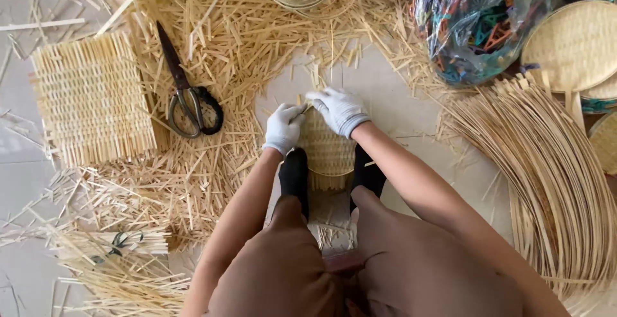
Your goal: The recorder uses shears and manual weaving techniques to construct a bamboo or wood-strip basket base.
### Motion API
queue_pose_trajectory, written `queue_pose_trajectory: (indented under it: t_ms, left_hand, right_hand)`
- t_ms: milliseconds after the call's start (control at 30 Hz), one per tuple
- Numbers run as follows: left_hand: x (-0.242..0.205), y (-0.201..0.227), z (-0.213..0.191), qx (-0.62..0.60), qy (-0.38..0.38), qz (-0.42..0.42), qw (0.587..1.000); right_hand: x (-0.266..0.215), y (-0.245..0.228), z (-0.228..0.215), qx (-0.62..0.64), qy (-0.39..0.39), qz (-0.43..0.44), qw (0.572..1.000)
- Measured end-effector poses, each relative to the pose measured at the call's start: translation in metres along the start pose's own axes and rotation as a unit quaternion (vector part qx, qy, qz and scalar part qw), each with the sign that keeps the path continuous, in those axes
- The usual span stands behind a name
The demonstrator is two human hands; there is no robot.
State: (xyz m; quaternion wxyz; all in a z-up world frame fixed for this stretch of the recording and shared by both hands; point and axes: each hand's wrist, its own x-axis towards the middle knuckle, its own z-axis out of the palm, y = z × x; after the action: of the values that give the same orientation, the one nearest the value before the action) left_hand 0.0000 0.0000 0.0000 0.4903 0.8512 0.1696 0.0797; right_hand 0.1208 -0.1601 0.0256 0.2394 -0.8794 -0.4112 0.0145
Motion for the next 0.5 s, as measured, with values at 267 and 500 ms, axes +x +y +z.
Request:
queue_pose_trajectory:
  t_ms: [267, 500]
  left_hand:
    - [-0.003, 0.003, 0.017, -0.037, 0.042, -0.097, 0.994]
    - [0.010, 0.009, 0.021, 0.007, 0.038, -0.212, 0.976]
  right_hand:
    - [0.021, 0.006, 0.003, 0.025, -0.214, 0.109, 0.970]
    - [0.026, 0.006, 0.002, 0.032, -0.234, 0.120, 0.964]
